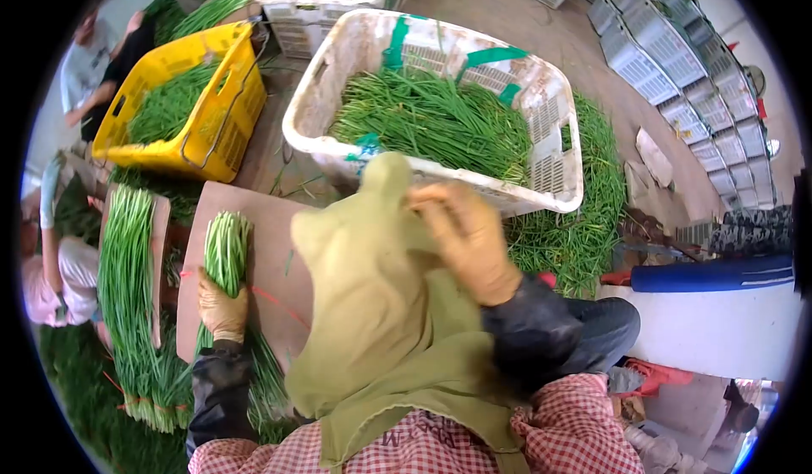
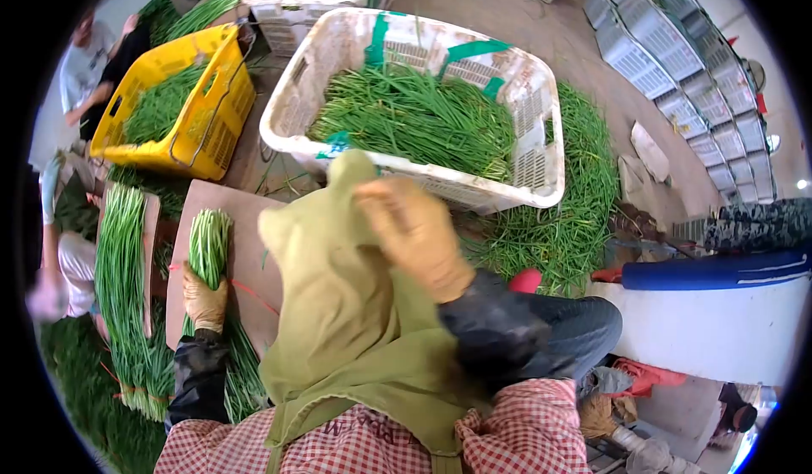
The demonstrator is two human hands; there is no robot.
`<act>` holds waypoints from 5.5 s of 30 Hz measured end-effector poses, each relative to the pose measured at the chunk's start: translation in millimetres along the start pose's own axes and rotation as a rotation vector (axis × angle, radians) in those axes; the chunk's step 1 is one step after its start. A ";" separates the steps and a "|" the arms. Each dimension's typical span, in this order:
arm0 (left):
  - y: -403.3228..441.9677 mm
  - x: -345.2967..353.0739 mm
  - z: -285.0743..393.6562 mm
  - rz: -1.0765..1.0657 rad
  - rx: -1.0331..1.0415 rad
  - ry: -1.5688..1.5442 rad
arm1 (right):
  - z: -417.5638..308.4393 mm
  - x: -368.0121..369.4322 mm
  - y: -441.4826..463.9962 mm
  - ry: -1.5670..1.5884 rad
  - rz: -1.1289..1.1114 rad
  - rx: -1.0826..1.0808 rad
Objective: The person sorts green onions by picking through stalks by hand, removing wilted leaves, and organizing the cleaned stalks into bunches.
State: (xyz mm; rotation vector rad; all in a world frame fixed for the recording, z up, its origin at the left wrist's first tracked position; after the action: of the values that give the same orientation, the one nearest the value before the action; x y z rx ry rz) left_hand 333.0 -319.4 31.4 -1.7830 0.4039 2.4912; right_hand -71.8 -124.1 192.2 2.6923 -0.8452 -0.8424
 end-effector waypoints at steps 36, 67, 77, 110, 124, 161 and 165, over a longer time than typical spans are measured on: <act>307.7 140.8 344.8 0.113 0.165 -1.624 | 553.6 69.8 214.3 0.096 -0.448 0.701; 312.0 155.1 331.0 0.057 -0.058 -1.844 | 336.4 294.7 258.4 -1.108 -0.810 0.023; 307.6 162.8 348.9 -0.128 0.009 -1.643 | 295.7 307.5 199.6 -1.296 -0.420 -0.097; 309.0 171.9 341.1 -0.234 -0.103 -1.797 | 355.5 302.2 248.9 -0.701 -0.952 0.109; 298.4 212.0 350.1 -0.435 -0.243 -1.698 | 377.4 143.1 284.0 0.201 -0.513 0.412; 205.7 366.0 405.3 -1.156 -0.401 -1.517 | 320.6 130.2 237.5 0.220 -0.510 0.321; 178.8 253.7 464.1 -1.008 0.168 -1.576 | 247.8 47.7 212.9 0.077 -0.293 0.132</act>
State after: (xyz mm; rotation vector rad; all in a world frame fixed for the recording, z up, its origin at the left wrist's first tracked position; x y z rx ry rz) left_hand -214.3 -408.1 -34.4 0.3648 -0.3195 2.0508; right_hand -280.6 -329.6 40.0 2.9928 -0.5128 -0.7557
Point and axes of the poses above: each hand's wrist, its own y-axis towards the middle knuckle, its own x-axis out of the palm, z = x × y, the point moved 10 cm from there along y, towards the middle knuckle, and after that the axes turned 13 degrees about -y, right-handed, at the moved point
